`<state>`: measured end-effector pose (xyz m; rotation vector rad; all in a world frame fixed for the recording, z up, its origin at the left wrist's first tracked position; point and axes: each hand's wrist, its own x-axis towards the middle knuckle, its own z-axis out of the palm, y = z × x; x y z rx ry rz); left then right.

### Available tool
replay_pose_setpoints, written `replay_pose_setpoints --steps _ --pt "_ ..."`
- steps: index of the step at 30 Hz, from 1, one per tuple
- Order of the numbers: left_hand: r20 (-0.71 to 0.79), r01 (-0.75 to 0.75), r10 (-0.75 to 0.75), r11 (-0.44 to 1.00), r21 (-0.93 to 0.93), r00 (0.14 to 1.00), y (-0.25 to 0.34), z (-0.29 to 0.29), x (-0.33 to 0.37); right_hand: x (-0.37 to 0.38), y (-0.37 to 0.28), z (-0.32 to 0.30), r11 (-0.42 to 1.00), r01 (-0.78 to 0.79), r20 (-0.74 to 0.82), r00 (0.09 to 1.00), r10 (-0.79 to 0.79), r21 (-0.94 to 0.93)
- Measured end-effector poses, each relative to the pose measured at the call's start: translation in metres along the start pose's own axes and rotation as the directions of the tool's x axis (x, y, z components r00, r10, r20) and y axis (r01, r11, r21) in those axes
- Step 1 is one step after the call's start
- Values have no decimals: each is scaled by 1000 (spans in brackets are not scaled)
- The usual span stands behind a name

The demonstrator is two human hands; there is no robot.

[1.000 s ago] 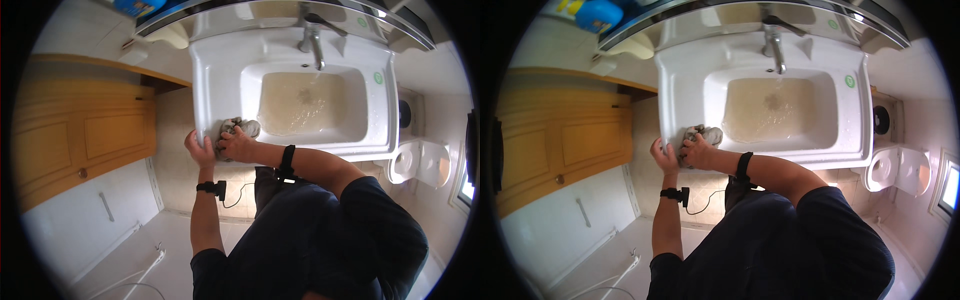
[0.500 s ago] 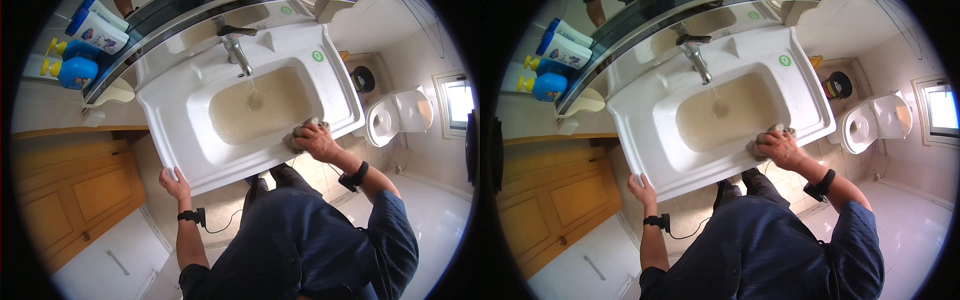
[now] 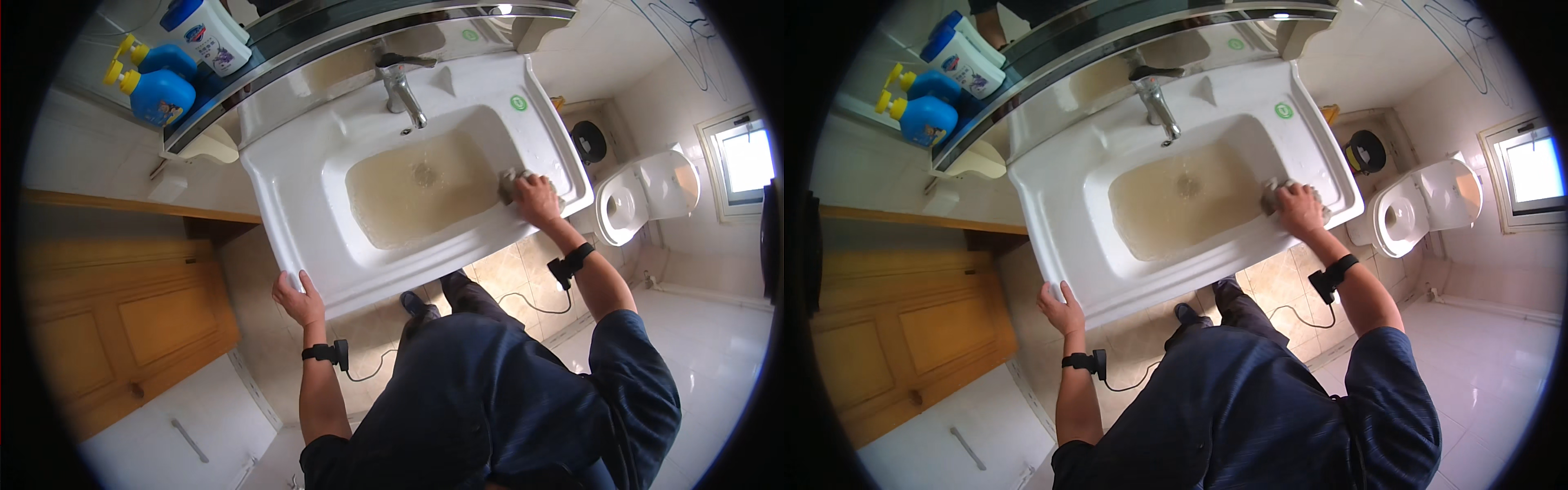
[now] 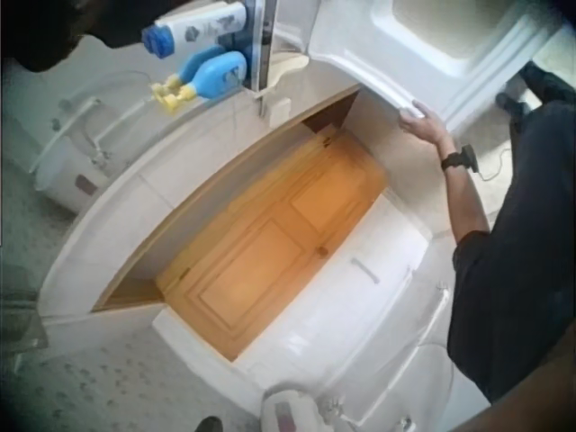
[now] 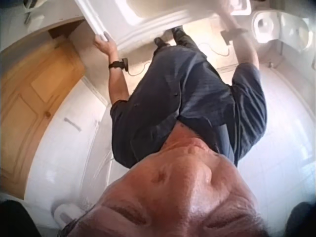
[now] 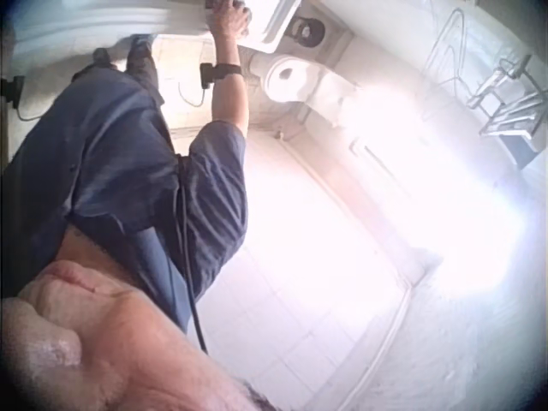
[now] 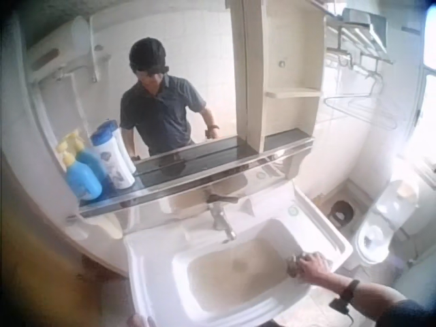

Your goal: The person fills a bucket with water to flush a toilet, then washes a cloth in the sink and uses it to wipe down the sink basin, faucet, and mirror cabinet.

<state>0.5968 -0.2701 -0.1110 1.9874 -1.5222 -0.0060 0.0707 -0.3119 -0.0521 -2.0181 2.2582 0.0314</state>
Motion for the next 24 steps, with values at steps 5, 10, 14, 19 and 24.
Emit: replay_pose_setpoints --steps 5,10,14,19,24 --pt "-10 40 -40 999 5 999 -8 -3 -8 -20 -10 -2 980 180 -30 983 -178 81" --pt "4 55 -55 998 10 998 0 -8 -5 -26 65 -6 985 -84 -191 980 54 -151" --pt "28 66 -67 997 44 997 2 -3 -3 26 94 5 973 -218 -165 965 204 -72" --pt "54 134 -136 990 42 989 9 -5 -3 114 80 3 950 -310 -211 931 298 -26" --pt "62 103 -105 994 40 993 5 -5 -4 197 60 -1 859 -493 -223 830 511 137"
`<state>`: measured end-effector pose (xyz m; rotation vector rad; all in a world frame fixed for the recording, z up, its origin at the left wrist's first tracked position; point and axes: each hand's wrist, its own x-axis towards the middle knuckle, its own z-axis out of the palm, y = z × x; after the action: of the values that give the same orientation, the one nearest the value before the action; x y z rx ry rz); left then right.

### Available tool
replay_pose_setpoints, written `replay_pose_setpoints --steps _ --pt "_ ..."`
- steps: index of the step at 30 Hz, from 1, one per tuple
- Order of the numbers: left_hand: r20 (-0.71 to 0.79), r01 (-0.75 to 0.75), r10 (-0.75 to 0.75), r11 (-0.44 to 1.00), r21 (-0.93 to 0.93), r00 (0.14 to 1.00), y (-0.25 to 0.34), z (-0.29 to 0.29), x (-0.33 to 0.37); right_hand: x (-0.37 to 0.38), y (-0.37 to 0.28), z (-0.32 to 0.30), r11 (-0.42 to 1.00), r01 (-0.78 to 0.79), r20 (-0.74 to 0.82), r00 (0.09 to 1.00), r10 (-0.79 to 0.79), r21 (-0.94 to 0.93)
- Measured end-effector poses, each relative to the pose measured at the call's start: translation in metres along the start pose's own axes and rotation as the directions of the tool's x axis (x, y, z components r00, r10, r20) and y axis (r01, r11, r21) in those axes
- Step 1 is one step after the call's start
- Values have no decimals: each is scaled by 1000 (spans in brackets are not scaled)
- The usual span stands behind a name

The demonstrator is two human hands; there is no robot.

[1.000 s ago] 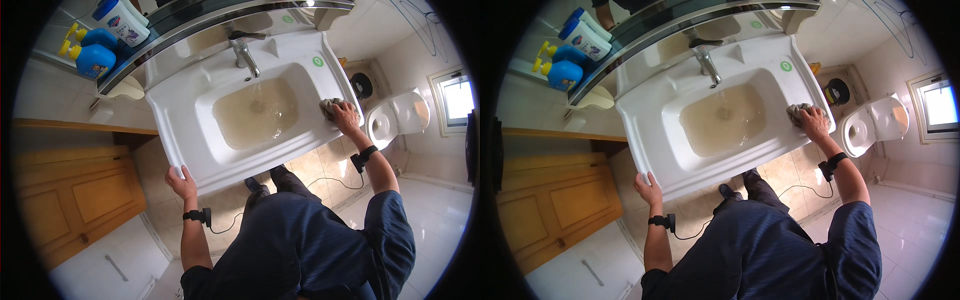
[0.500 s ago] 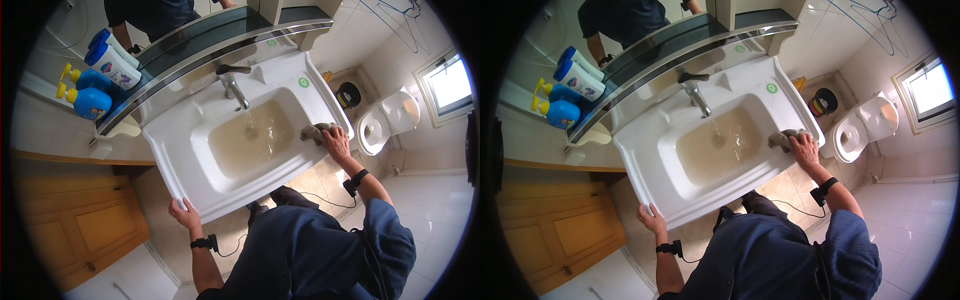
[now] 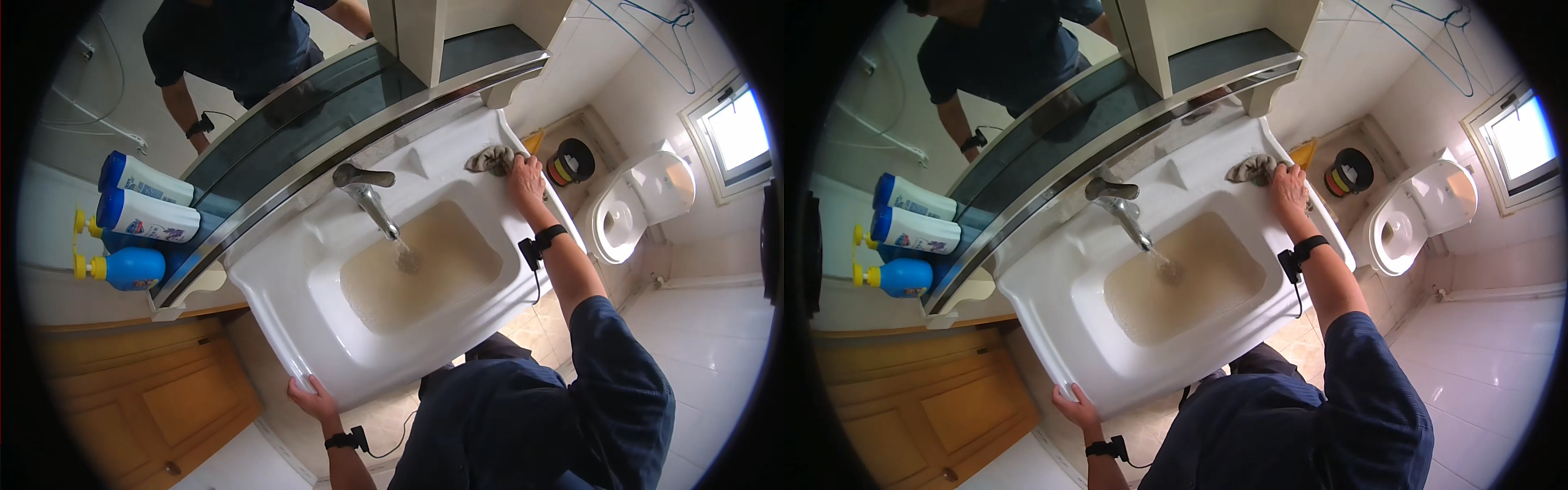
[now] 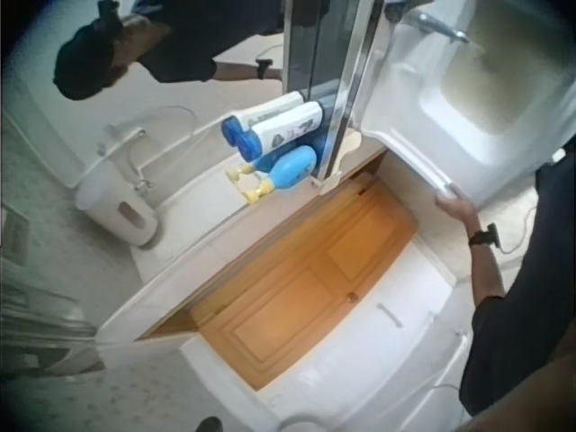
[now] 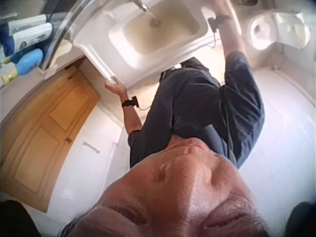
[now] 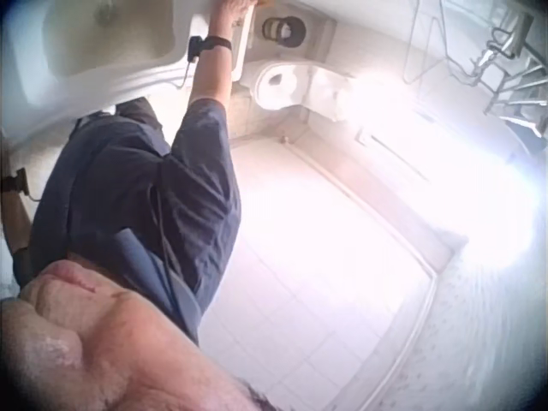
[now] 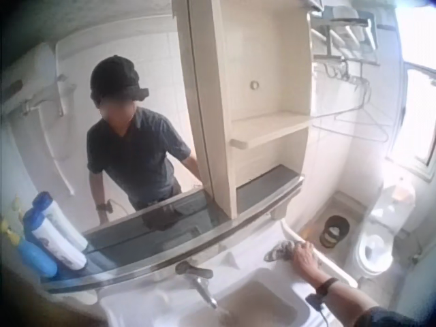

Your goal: The person fills a bucket with water to flush a toilet, then washes a cloth in the sink and uses it to wipe down the sink basin, faucet, and mirror cabinet.

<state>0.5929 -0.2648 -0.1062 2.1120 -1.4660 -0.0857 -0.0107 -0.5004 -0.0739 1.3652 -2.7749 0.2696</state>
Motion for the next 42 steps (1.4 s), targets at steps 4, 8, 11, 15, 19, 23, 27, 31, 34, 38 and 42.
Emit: replay_pose_setpoints --steps 4,8,11,15,19,23,27,31,34,38,42 --pt "17 12 -12 1000 15 1000 7 6 2 42 -26 4 999 39 1 999 -39 21" --pt "13 68 -68 998 0 998 9 0 0 34 -50 -13 989 -15 258 966 -24 146" --pt "0 45 -45 999 28 999 8 -1 1 -14 -59 -4 967 187 300 925 -232 170" --pt "-5 16 -16 999 30 1000 2 0 -3 -67 -69 26 863 244 597 638 -486 442" --pt "9 56 -57 997 50 998 16 9 3 -107 -56 40 774 171 409 768 -492 610" --pt "1 50 -50 996 78 999 9 2 0 -62 -50 -22 765 294 342 762 -549 573" --pt "-15 53 -52 997 65 999 8 -1 -2 -7 -45 -84 822 341 77 905 -418 457" --pt "2 51 -51 997 56 999 11 4 0 42 -13 -57 914 327 37 938 -345 239" --pt "4 78 -79 994 74 997 6 3 -4 41 5 -25 918 389 130 917 -378 -73" --pt "-26 93 -91 993 72 995 12 -2 -2 22 22 -17 927 354 213 922 -324 -122" --pt "-18 139 -138 990 26 990 10 -3 -3 -4 40 -40 916 380 343 884 -317 -131"
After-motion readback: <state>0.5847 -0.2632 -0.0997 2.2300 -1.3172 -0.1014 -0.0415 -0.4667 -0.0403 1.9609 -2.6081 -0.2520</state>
